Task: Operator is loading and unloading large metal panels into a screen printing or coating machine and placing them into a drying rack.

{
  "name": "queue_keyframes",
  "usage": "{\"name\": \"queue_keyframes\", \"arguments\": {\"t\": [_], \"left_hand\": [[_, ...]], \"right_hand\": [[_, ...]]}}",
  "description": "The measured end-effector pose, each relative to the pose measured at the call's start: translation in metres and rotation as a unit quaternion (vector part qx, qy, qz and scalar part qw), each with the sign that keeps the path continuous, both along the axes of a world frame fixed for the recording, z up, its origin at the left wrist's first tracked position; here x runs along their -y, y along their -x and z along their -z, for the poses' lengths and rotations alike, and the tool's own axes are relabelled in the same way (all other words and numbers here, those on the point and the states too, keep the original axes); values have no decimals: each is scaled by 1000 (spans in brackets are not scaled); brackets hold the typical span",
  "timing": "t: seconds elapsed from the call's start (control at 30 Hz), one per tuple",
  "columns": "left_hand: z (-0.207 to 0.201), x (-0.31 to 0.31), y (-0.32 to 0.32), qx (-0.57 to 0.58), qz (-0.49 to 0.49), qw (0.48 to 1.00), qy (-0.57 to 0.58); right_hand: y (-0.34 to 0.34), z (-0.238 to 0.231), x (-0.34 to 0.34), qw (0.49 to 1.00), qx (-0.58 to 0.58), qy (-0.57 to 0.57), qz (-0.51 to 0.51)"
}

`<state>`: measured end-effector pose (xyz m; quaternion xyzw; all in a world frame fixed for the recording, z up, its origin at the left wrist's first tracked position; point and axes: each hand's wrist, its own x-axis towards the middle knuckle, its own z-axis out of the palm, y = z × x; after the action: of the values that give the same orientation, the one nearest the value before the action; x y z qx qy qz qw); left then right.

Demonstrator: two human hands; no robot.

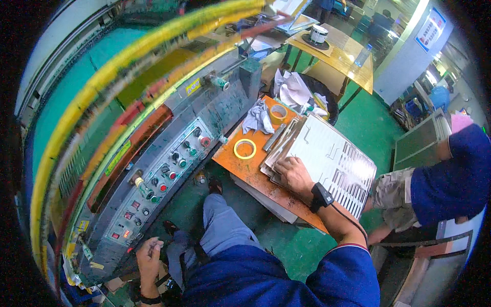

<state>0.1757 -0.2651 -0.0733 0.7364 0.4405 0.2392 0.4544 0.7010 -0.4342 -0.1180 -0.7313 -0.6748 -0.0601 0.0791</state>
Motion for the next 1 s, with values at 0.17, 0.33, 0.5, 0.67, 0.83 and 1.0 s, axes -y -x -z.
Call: {"name": "queue_keyframes", "arguments": {"t": [0.17, 0.33, 0.5, 0.67, 0.83, 1.0], "left_hand": [[4, 0, -10, 0, -9, 999, 42], [7, -1, -81, 8, 125, 991, 55], [48, 17, -210, 53, 188, 920, 340], [105, 27, -262, 112, 107, 948, 276], [39, 18, -230, 186, 110, 959, 184], [-49, -5, -123, 219, 59, 974, -2]], "right_hand": [[13, 8, 33, 999, 28, -18, -32], [82, -7, 48, 994, -50, -30, -91], [185, -28, 20, 966, -179, -36, -181], [221, -37, 12, 955, -215, -45, -198], [178, -58, 26, 953, -264, -126, -74], [94, -27, 105, 876, -193, -324, 301]]}}
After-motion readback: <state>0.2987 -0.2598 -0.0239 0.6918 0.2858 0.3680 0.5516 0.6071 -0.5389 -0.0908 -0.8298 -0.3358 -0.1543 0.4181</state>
